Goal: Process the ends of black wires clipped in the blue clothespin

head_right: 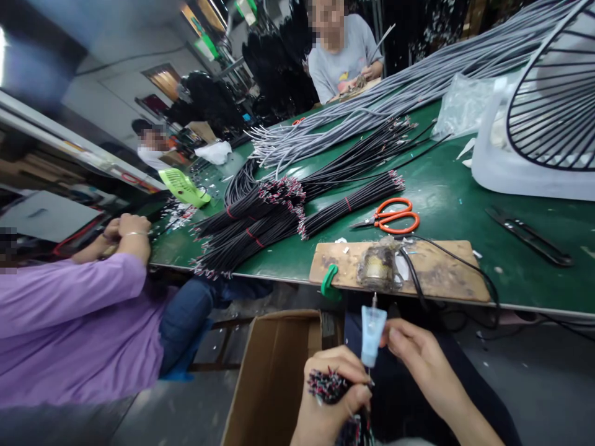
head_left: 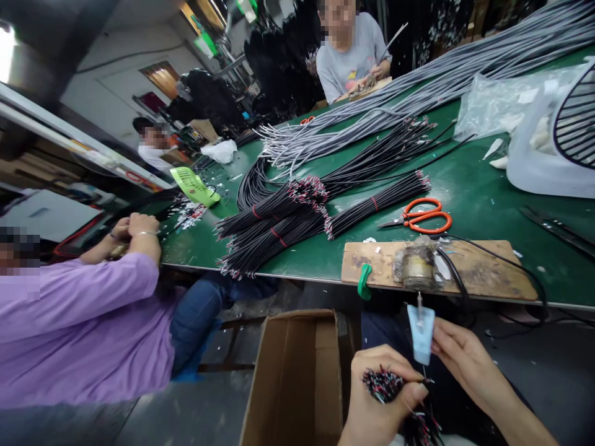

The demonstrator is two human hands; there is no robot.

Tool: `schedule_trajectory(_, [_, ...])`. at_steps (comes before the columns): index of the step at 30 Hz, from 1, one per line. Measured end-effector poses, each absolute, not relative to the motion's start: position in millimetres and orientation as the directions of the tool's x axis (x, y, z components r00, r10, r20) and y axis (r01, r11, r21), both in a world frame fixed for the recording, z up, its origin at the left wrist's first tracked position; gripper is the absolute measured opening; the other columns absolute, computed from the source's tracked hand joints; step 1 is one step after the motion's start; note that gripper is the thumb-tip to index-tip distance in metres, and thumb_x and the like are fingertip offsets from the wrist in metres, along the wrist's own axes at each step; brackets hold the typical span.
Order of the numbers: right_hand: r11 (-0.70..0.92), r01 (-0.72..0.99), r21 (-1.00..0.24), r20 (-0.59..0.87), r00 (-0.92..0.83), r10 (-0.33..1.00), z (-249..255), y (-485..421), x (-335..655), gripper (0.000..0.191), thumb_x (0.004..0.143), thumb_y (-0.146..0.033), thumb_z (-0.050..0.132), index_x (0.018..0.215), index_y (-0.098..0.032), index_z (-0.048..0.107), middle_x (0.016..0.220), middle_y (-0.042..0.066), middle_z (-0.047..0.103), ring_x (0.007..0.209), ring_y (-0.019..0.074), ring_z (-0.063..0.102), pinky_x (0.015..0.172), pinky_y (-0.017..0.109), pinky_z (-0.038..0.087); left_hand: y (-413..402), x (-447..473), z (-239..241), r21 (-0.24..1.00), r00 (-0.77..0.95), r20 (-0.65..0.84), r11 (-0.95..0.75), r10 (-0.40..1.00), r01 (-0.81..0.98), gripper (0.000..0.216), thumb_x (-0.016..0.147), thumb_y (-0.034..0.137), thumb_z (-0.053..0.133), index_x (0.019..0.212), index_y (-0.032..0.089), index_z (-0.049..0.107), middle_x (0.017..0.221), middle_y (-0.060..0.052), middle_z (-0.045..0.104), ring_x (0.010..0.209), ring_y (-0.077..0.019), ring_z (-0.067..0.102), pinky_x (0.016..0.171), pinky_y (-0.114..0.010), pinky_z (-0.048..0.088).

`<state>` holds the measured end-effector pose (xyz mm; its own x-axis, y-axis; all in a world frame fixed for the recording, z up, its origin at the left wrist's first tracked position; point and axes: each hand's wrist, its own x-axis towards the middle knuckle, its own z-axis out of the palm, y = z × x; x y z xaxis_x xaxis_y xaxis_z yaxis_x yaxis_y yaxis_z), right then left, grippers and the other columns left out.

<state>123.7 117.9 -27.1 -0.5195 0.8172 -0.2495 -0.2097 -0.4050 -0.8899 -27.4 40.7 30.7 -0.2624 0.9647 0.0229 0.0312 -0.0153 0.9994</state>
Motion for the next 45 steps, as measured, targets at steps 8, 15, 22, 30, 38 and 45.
schedule_trajectory(8, [0.138, 0.090, -0.986, 0.047, -0.652, 0.757, -4.6, 110.3, 131.2, 0.014, 0.086, -0.029, 0.065, 0.075, -0.021, 0.068, 0.078, 0.004, 0.065, 0.082, 0.0214, 0.061, 0.072, 0.030, 0.049, 28.8, -18.0, 0.9, 0.949, -0.300, -0.311, 0.281, 0.902, -0.140, 0.030, 0.065, 0.041, 0.082, 0.070, 0.014, 0.070, 0.069, -0.008, 0.071, 0.065, -0.0213, 0.066, 0.064, -0.031, 0.053])
schedule_trajectory(15, [0.377, 0.127, -0.918, 0.220, -0.628, 0.747, 11.8, 110.3, 124.5, 0.017, 0.090, -0.022, 0.061, 0.072, -0.019, 0.062, 0.074, 0.003, 0.064, 0.078, 0.0203, 0.060, 0.073, 0.031, 0.046, 33.2, -11.8, -6.0, 0.937, -0.285, -0.345, 0.312, 0.894, -0.154, 0.021, 0.057, 0.013, 0.082, 0.068, 0.013, 0.064, 0.067, -0.002, 0.067, 0.063, -0.0147, 0.058, 0.064, -0.026, 0.048])
schedule_trajectory(22, [0.175, 0.085, -0.981, 0.081, -0.638, 0.766, -3.8, 110.4, 129.8, 0.019, 0.092, -0.026, 0.058, 0.075, -0.021, 0.064, 0.077, 0.002, 0.067, 0.078, 0.0187, 0.062, 0.078, 0.032, 0.046, 10.8, -12.5, -29.9, 0.895, -0.400, -0.431, 0.327, 0.809, -0.303, 0.038, 0.055, 0.036, 0.089, 0.071, 0.016, 0.061, 0.069, -0.003, 0.066, 0.063, -0.0186, 0.064, 0.059, -0.030, 0.055])
schedule_trajectory(30, [0.240, 0.103, -0.965, 0.120, -0.639, 0.760, -2.0, 106.7, 137.2, 0.009, 0.091, -0.020, 0.058, 0.089, -0.022, 0.067, 0.085, 0.004, 0.069, 0.082, 0.0197, 0.064, 0.080, 0.032, 0.048, 11.8, -9.1, -23.0, 0.973, -0.510, -0.230, 0.194, 0.829, -0.123, 0.032, 0.063, 0.036, 0.085, 0.077, 0.015, 0.065, 0.075, -0.004, 0.067, 0.070, -0.0179, 0.064, 0.069, -0.029, 0.052])
schedule_trajectory(38, [0.240, 0.164, -0.957, 0.093, -0.609, 0.787, -3.5, 102.4, 136.4, 0.014, 0.093, -0.021, 0.054, 0.083, -0.021, 0.064, 0.082, 0.004, 0.069, 0.078, 0.0187, 0.065, 0.086, 0.033, 0.048, 13.2, -15.2, -16.9, 0.967, -0.458, -0.243, 0.248, 0.855, -0.049, 0.022, 0.069, 0.033, 0.080, 0.069, 0.014, 0.069, 0.071, -0.007, 0.067, 0.070, -0.0211, 0.065, 0.072, -0.033, 0.052])
schedule_trajectory(45, [0.320, 0.151, -0.935, 0.180, -0.576, 0.797, 0.3, 100.4, 140.9, 0.011, 0.091, -0.016, 0.058, 0.085, -0.022, 0.066, 0.077, 0.001, 0.068, 0.072, 0.0167, 0.063, 0.081, 0.032, 0.048, 22.0, -14.8, 1.3, 0.971, -0.366, -0.232, 0.238, 0.901, -0.029, 0.018, 0.071, 0.025, 0.075, 0.061, 0.014, 0.066, 0.062, -0.003, 0.061, 0.061, -0.0170, 0.057, 0.064, -0.030, 0.047])
